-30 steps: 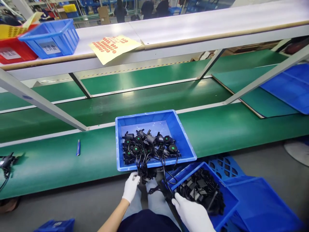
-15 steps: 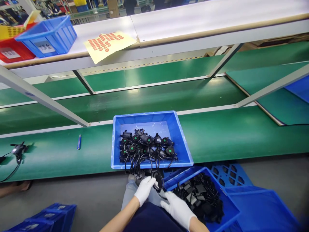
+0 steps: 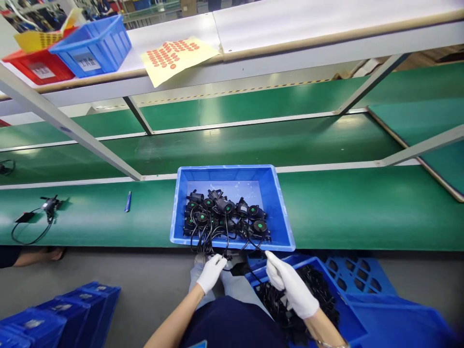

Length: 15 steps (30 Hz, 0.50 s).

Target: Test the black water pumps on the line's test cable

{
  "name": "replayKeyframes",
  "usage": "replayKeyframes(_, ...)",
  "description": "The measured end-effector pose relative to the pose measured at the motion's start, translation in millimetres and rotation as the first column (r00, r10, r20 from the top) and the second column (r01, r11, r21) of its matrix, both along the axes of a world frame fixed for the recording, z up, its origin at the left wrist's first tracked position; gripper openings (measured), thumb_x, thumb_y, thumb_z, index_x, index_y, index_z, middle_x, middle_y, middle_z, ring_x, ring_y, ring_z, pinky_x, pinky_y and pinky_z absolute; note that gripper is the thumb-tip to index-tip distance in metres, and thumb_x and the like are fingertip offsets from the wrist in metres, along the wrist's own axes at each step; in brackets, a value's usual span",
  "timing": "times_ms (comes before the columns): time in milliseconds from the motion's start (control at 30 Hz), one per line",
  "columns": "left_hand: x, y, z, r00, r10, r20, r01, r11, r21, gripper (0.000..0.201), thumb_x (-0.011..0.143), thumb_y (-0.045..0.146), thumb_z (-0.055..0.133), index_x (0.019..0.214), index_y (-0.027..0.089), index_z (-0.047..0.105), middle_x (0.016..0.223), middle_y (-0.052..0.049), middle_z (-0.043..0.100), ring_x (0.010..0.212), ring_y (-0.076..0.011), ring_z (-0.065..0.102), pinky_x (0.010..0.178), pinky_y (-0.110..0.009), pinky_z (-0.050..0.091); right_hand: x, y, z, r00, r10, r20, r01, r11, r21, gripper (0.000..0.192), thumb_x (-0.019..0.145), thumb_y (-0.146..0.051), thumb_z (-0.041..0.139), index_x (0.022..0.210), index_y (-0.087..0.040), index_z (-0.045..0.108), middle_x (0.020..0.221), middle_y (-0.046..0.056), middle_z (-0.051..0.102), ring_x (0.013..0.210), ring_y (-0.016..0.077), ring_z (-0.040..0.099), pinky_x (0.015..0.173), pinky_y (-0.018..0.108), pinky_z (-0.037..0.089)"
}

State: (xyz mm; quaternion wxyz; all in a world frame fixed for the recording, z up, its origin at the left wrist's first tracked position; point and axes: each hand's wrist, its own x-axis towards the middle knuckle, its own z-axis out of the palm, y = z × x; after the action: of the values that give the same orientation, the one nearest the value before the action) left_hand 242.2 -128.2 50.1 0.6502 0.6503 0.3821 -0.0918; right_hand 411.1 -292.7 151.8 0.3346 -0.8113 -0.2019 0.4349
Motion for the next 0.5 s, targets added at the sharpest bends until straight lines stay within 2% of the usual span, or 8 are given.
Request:
replayKeyframes(67, -3.4, -3.7, 1.6, 1.000, -0.009, 0.002, 0.009, 1.000, -0.020, 0.041, 0.089, 0.056, 0.049, 0.067, 0.021, 0.054, 0.067, -0.001, 0.059, 0.075, -0.0188, 0.058, 0.083, -0.033, 0.048, 14.4, -8.9, 7.2, 0.987, 0.123, 0.104, -0.115, 0.991, -0.075, 0.060, 0.100, -0.059, 0.029, 0.058, -0.022, 0.050, 0.055, 0.003, 0.054, 0.051, 0.0160, 0.051, 0.060, 0.029, 0.047)
replayKeyframes(133, -10.3, -8.2, 7.9, 1.000, 0.005, -0.002, -0.005, 0.999, -0.052, 0.047, 0.090, 0.062, 0.043, 0.067, 0.022, 0.052, 0.053, 0.003, 0.047, 0.056, -0.0157, 0.049, 0.066, -0.031, 0.046, 23.8, -15.7, 15.5, 0.945, 0.256, 0.203, -0.223, 0.959, -0.174, 0.036, 0.095, -0.038, 0.044, 0.078, -0.020, 0.071, 0.074, 0.010, 0.068, 0.058, 0.0195, 0.059, 0.061, 0.031, 0.046)
replayKeyframes(167, -14.0, -10.7, 12.5, 1.000, 0.025, -0.006, -0.025, 0.997, -0.067, 0.049, 0.091, 0.065, 0.037, 0.070, 0.023, 0.052, 0.049, 0.006, 0.039, 0.048, -0.0141, 0.041, 0.057, -0.029, 0.042, 27.3, -17.5, 20.5, 0.916, 0.321, 0.239, -0.271, 0.937, -0.222, 0.028, 0.091, -0.027, 0.048, 0.090, -0.020, 0.075, 0.082, 0.012, 0.071, 0.061, 0.0212, 0.062, 0.061, 0.032, 0.045)
replayKeyframes(200, -17.3, -13.5, 17.7, 0.999, 0.050, -0.010, -0.051, 0.996, -0.078, 0.052, 0.092, 0.067, 0.031, 0.073, 0.023, 0.051, 0.046, 0.008, 0.032, 0.042, -0.0128, 0.033, 0.049, -0.028, 0.037, 30.9, -17.1, 26.1, 0.886, 0.383, 0.263, -0.316, 0.911, -0.264, 0.028, 0.086, -0.018, 0.051, 0.096, -0.020, 0.077, 0.087, 0.013, 0.073, 0.063, 0.0224, 0.064, 0.060, 0.032, 0.044)
replayKeyframes(267, -19.9, -20.2, 28.5, 0.995, 0.097, -0.009, -0.098, 0.991, -0.086, 0.055, 0.093, 0.069, 0.024, 0.078, 0.023, 0.051, 0.046, 0.010, 0.027, 0.038, -0.0111, 0.024, 0.044, -0.026, 0.028, 40.2, -5.2, 37.2, 0.825, 0.488, 0.286, -0.399, 0.861, -0.317, 0.031, 0.079, -0.008, 0.055, 0.096, -0.020, 0.078, 0.087, 0.012, 0.073, 0.068, 0.0234, 0.067, 0.062, 0.030, 0.044)
replayKeyframes(367, -11.7, -33.4, 41.4, 0.994, 0.106, 0.005, -0.105, 0.990, -0.089, 0.050, 0.092, 0.067, 0.035, 0.081, 0.022, 0.055, 0.049, 0.007, 0.043, 0.039, -0.0103, 0.034, 0.047, -0.025, 0.032, 61.9, 51.4, 43.8, 0.768, 0.545, 0.337, -0.454, 0.834, -0.314, 0.024, 0.085, -0.010, 0.061, 0.101, -0.022, 0.075, 0.095, 0.008, 0.073, 0.084, 0.0220, 0.069, 0.072, 0.029, 0.048)
replayKeyframes(433, -2.4, -40.9, 46.3, 0.994, 0.104, 0.012, -0.103, 0.992, -0.068, 0.041, 0.090, 0.059, 0.045, 0.079, 0.022, 0.057, 0.058, 0.003, 0.056, 0.048, -0.0133, 0.049, 0.057, -0.028, 0.042, 76.1, 109.8, 36.8, 0.773, 0.508, 0.380, -0.419, 0.859, -0.295, 0.020, 0.099, -0.029, 0.057, 0.107, -0.018, 0.071, 0.104, 0.009, 0.072, 0.093, 0.0200, 0.068, 0.081, 0.032, 0.052)
replayKeyframes(500, 3.5, -43.1, 50.3, 0.990, 0.138, 0.008, -0.138, 0.990, -0.004, 0.030, 0.088, 0.050, 0.052, 0.080, 0.022, 0.060, 0.072, -0.004, 0.067, 0.068, -0.0203, 0.063, 0.074, -0.034, 0.049, 85.2, 167.3, 23.0, 0.800, 0.458, 0.386, -0.370, 0.885, -0.282, 0.036, 0.104, -0.043, 0.051, 0.112, -0.011, 0.066, 0.104, 0.008, 0.069, 0.092, 0.0177, 0.068, 0.086, 0.037, 0.055)
